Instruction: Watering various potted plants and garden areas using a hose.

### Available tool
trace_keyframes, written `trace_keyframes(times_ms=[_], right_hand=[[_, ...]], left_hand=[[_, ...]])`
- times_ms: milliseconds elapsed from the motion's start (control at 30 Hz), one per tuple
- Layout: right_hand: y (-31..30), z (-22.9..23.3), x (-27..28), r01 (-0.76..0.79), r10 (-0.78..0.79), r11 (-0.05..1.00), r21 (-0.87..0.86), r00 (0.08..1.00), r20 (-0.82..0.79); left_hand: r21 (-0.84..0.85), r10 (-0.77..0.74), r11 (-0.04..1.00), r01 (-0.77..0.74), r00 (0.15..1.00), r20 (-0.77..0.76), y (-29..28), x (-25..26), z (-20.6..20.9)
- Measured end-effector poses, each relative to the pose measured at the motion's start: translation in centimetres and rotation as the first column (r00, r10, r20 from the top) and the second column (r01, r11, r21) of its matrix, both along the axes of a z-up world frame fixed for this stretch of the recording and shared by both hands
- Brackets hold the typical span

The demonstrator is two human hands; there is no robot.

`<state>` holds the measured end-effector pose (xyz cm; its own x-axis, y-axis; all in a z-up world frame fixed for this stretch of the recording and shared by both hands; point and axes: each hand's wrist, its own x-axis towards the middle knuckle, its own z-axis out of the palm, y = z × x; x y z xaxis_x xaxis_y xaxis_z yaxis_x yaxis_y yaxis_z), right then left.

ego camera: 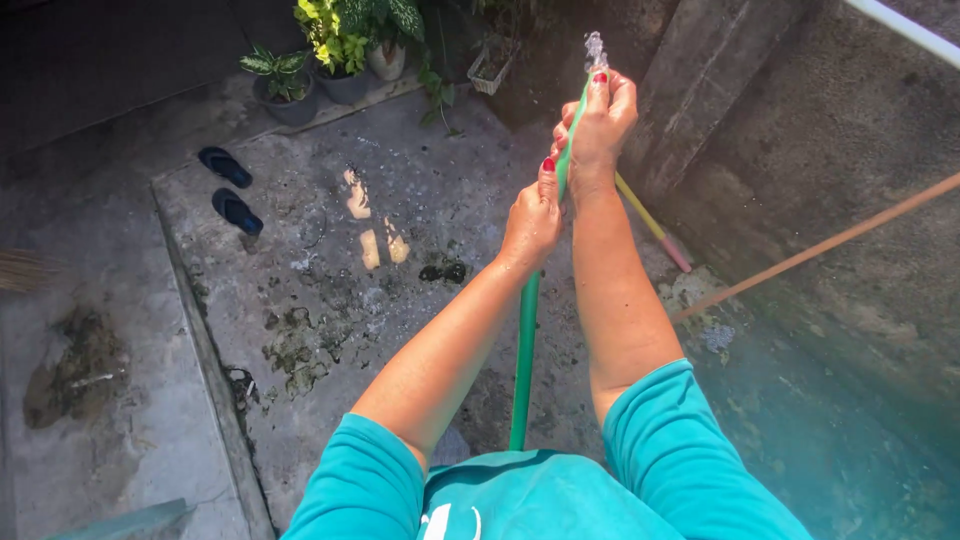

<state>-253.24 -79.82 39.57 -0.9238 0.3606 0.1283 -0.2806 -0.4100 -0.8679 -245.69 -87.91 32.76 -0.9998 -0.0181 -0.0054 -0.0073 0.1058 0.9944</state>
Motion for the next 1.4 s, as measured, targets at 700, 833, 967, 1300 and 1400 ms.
trace_keyframes(times_ms=[700, 833, 967, 1300, 1400], right_hand=[[-11.2, -0.6, -41.8, 0.193, -0.201, 0.974, -0.117, 0.977, -0.065], [-13.5, -2.7, -48.5, 0.168, -0.167, 0.985, -0.050, 0.986, 0.028], [-15.4, -2.4, -55.3, 0.205, -0.205, 0.979, 0.016, 0.978, 0.043], [-20.3, -9.8, -67.8, 0.338, -0.340, 0.939, -0.053, 0.940, -0.018], [-23.1, -10.2, -68.4, 0.381, -0.377, 0.917, -0.115, 0.925, 0.059]], left_hand=[[-0.051, -0.185, 0.983, 0.179, 0.971, -0.153, -13.3, -42.2, 1.5], [-0.044, -0.145, 0.988, 0.147, 0.988, 0.043, -15.3, -48.3, -0.3], [-0.050, -0.132, 0.990, 0.130, 0.990, -0.047, -16.6, -56.1, -1.6], [-0.250, -0.306, 0.930, 0.270, 0.945, -0.118, -23.9, -70.4, -7.6], [-0.319, -0.381, 0.877, 0.360, 0.924, -0.004, -27.5, -71.3, -6.6]])
